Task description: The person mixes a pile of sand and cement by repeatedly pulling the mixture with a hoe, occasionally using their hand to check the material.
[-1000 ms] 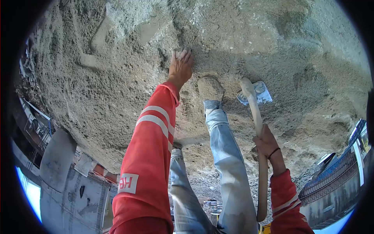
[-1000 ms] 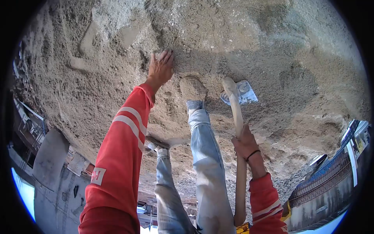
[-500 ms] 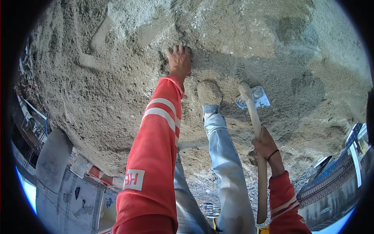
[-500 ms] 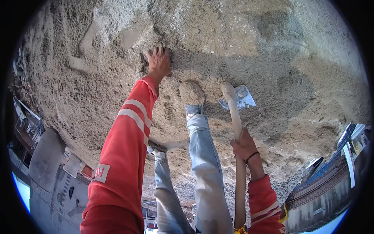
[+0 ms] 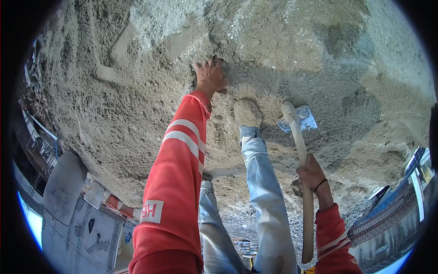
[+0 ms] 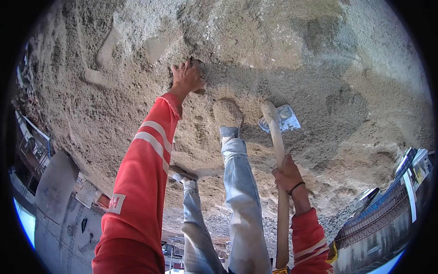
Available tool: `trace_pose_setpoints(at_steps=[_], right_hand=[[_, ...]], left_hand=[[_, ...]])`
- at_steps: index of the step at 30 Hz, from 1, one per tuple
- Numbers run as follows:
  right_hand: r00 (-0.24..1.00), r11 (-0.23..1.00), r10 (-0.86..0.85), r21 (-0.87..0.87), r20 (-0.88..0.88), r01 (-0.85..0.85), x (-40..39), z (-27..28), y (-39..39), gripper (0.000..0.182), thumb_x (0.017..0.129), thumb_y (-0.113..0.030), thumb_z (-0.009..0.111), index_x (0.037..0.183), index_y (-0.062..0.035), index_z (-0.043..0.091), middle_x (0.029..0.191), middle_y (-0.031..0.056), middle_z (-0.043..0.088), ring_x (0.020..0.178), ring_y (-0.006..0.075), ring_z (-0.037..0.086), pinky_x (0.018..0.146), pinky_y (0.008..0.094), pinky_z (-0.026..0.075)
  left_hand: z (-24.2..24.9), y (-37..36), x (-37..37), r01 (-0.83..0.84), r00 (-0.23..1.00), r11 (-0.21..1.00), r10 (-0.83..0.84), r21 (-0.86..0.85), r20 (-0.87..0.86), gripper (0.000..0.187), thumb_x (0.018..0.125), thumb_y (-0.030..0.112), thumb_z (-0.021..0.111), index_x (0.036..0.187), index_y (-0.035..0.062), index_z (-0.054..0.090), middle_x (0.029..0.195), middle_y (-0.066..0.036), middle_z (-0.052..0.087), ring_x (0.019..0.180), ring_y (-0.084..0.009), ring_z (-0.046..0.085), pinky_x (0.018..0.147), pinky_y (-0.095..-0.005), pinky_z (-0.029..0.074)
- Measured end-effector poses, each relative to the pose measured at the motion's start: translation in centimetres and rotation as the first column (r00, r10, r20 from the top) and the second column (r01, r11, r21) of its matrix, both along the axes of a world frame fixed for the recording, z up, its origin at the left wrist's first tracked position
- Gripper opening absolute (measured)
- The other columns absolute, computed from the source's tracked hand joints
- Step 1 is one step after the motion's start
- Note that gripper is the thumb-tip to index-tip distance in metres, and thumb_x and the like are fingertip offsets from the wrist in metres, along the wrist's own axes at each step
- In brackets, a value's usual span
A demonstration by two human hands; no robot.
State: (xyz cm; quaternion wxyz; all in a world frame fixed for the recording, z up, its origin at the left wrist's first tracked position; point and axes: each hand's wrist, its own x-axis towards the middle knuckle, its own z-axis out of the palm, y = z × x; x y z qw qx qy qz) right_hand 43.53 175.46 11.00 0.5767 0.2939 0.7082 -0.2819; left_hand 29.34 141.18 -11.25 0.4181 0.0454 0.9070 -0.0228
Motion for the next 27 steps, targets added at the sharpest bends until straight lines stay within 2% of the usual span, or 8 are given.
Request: trace_pose_setpoints(at_steps=[2,10,16,18,20,22,24,27], right_hand=[[0.999,1.000,0.028,-0.001,-0.017,-0.028,-0.7,0.4,-0.4,0.036,0.074,-0.011,0.060,0.098,0.0027,0.035,0.072,0.0157,0.055,0.052,0.0208,0.059,0.046,0.0332,0.050],[1.000,1.000,-0.016,-0.014,-0.015,0.015,-0.2,0.2,-0.3,0.037,0.075,-0.011,0.059,0.100,0.0036,0.035,0.072,0.0156,0.055,0.051,0.0211,0.059,0.045,0.0328,0.050],[0.995,0.995,-0.096,-0.035,0.020,0.097,0.4,0.1,0.4,0.037,0.075,-0.011,0.059,0.100,0.0025,0.035,0.070,0.0142,0.053,0.051,0.0206,0.059,0.044,0.0327,0.049],[0.994,0.993,-0.112,-0.038,0.016,0.113,0.4,0.0,0.6,0.037,0.074,-0.011,0.059,0.099,0.0028,0.035,0.070,0.0132,0.053,0.051,0.0210,0.059,0.044,0.0328,0.049],[0.994,0.993,-0.112,-0.028,0.013,0.112,0.4,0.2,0.4,0.037,0.074,-0.011,0.059,0.099,0.0029,0.035,0.070,0.0136,0.054,0.051,0.0213,0.059,0.044,0.0331,0.050],[0.994,0.994,-0.111,-0.022,0.001,0.111,0.2,0.2,0.2,0.038,0.074,-0.011,0.060,0.100,0.0030,0.036,0.071,0.0140,0.055,0.051,0.0217,0.059,0.045,0.0334,0.050],[1.000,1.000,-0.025,0.000,-0.014,0.025,0.1,0.1,0.1,0.039,0.074,-0.012,0.060,0.101,0.0032,0.037,0.074,0.0166,0.057,0.052,0.0221,0.060,0.047,0.0336,0.051],[0.999,0.999,-0.003,0.041,0.035,0.002,-0.3,0.0,-0.4,0.040,0.074,-0.012,0.060,0.103,0.0038,0.038,0.078,0.0202,0.058,0.058,0.0251,0.063,0.051,0.0364,0.052]], left_hand=[[0.0,1.0,-2.0,-0.153,0.974,0.987,0.157,-0.039,0.164,0.080,0.076,0.059,0.057,0.140,0.0151,0.037,0.145,-0.013,0.034,0.133,-0.0324,0.033,0.104,-0.0607,0.020],[-1.9,1.8,-2.0,-0.168,0.956,0.975,0.197,-0.146,0.218,0.079,0.076,0.066,0.055,0.138,0.0208,0.040,0.147,-0.010,0.031,0.137,-0.0337,0.025,0.103,-0.0684,0.013],[-0.2,0.8,5.9,-0.046,0.974,0.999,0.048,0.011,-0.221,0.067,0.071,0.038,0.069,0.131,0.0277,0.041,0.138,-0.011,0.035,0.126,-0.0407,0.031,0.096,-0.0663,0.026],[-1.0,-1.1,8.5,0.072,0.890,0.990,-0.011,0.118,-0.457,0.066,0.066,0.024,0.070,0.127,0.0271,0.044,0.132,-0.012,0.034,0.121,-0.0420,0.030,0.091,-0.0628,0.032],[1.1,-2.4,7.6,0.017,0.872,0.987,0.065,0.163,-0.485,0.064,0.066,0.014,0.068,0.125,0.0246,0.044,0.130,-0.012,0.038,0.120,-0.0389,0.037,0.092,-0.0537,0.038],[2.2,-4.2,5.8,-0.243,0.755,0.859,0.459,0.450,-0.468,0.066,0.065,0.009,0.068,0.126,0.0190,0.043,0.121,-0.014,0.047,0.109,-0.0356,0.049,0.088,-0.0443,0.045],[2.9,-5.9,4.2,-0.306,0.759,0.812,0.523,0.497,-0.388,0.065,0.069,0.010,0.070,0.128,0.0112,0.042,0.108,-0.015,0.058,0.094,-0.0317,0.060,0.081,-0.0380,0.050],[3.6,-8.0,2.0,-0.642,0.415,0.283,0.910,0.712,0.013,0.048,0.076,0.017,0.073,0.116,0.0002,0.053,0.088,-0.013,0.065,0.076,-0.0187,0.064,0.061,-0.0312,0.051]])
